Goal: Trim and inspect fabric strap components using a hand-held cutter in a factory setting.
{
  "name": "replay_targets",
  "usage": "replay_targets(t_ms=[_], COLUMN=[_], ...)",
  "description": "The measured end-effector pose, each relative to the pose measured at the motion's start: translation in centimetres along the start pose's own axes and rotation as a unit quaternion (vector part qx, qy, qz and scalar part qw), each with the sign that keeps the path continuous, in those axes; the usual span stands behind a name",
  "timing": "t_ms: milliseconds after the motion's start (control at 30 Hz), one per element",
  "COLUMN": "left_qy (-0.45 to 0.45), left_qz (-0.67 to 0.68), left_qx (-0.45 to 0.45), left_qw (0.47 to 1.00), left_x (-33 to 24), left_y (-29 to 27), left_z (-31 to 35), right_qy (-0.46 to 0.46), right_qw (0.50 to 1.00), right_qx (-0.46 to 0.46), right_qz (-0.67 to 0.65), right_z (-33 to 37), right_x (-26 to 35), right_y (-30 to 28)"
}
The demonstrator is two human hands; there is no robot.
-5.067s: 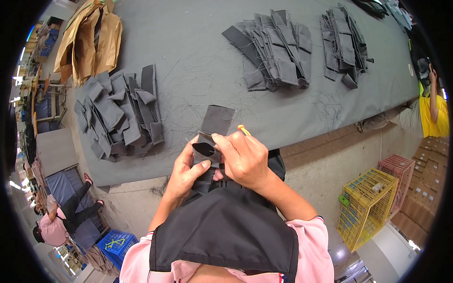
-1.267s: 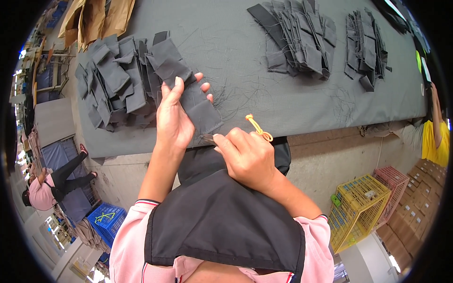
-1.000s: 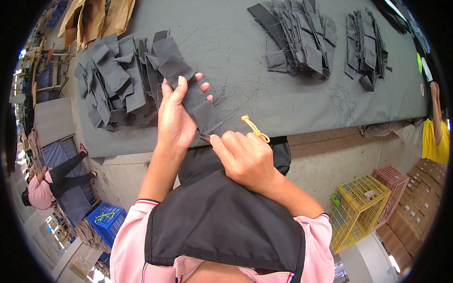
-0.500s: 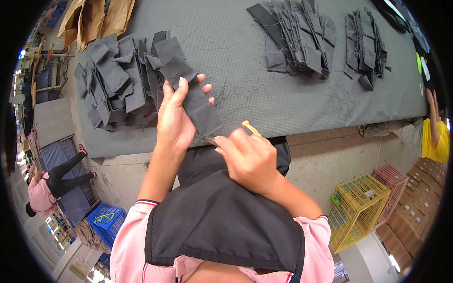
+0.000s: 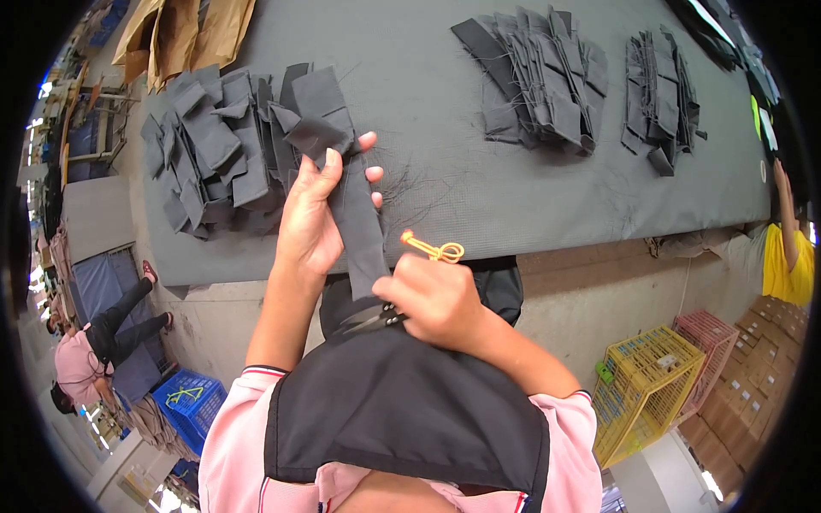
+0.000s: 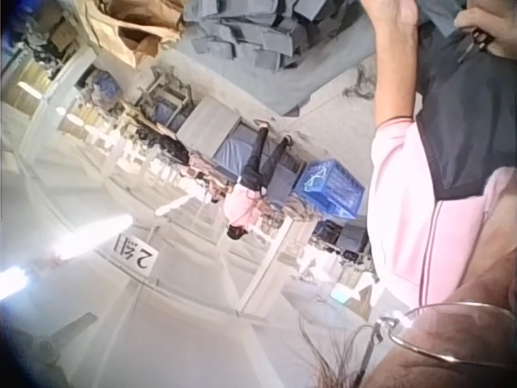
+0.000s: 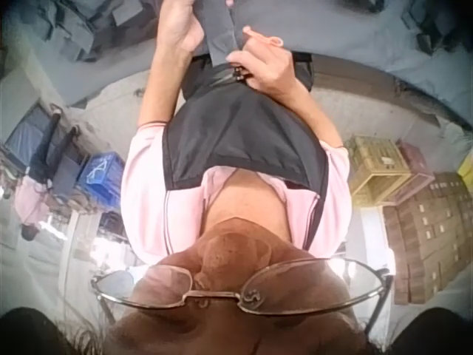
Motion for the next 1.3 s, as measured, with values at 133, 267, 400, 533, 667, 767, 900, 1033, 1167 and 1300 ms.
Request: replay_targets(t_ms=[133,267,400,533,667,767,900,1033,1167,1300], left_qy=[0.043,0.069,0.046,0.012,-0.001,-0.003,-0.005,-0.003,0.003,0.02], left_qz=[-0.083,-0.101,-0.071,-0.022,-0.005,-0.009,-0.04,-0.068,-0.082,-0.089], left_qx=[0.007,0.006,0.019,0.024,0.03,0.039,0.049,0.051,0.047,0.041], left_qw=[0.996,0.992,0.996,0.999,1.0,0.999,0.998,0.996,0.995,0.995], left_x=[0.2,-0.1,-0.3,-0.1,0.1,0.2,0.2,0.1,0.1,0.0], left_y=[1.0,1.1,1.3,0.6,0.4,0.4,0.9,1.0,1.0,1.2], left_z=[0.1,0.2,0.4,0.6,0.7,0.7,0.9,1.0,1.0,1.1], right_qy=[0.005,0.15,0.154,0.141,0.124,0.135,0.103,0.071,0.067,0.079], right_qw=[0.989,0.988,0.979,0.985,0.987,0.985,0.989,0.989,0.985,0.981], right_qx=[0.079,0.002,-0.115,-0.086,-0.097,-0.095,-0.102,-0.096,-0.098,-0.139], right_qz=[0.122,-0.036,0.063,0.053,-0.028,-0.042,0.005,0.088,0.129,0.107], right_z=[0.3,-0.5,-0.4,-0.4,-0.1,-0.1,-0.3,0.1,0.0,0.2], right_x=[-1.3,0.3,-1.2,-2.1,-2.0,-2.0,-1.7,-1.3,-0.5,0.1], right_y=[1.3,-1.9,-2.9,-2.4,-1.6,-1.5,-1.8,-1.9,-2.1,-2.5])
Point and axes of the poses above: each hand's wrist, its own z-axis away from the middle knuckle, its own y-axis out of the palm, x = y × z, the point moved 3 cm from there along -z, towards the middle knuckle, and after that the axes turned 7 degrees about y, right-handed, at the moved point
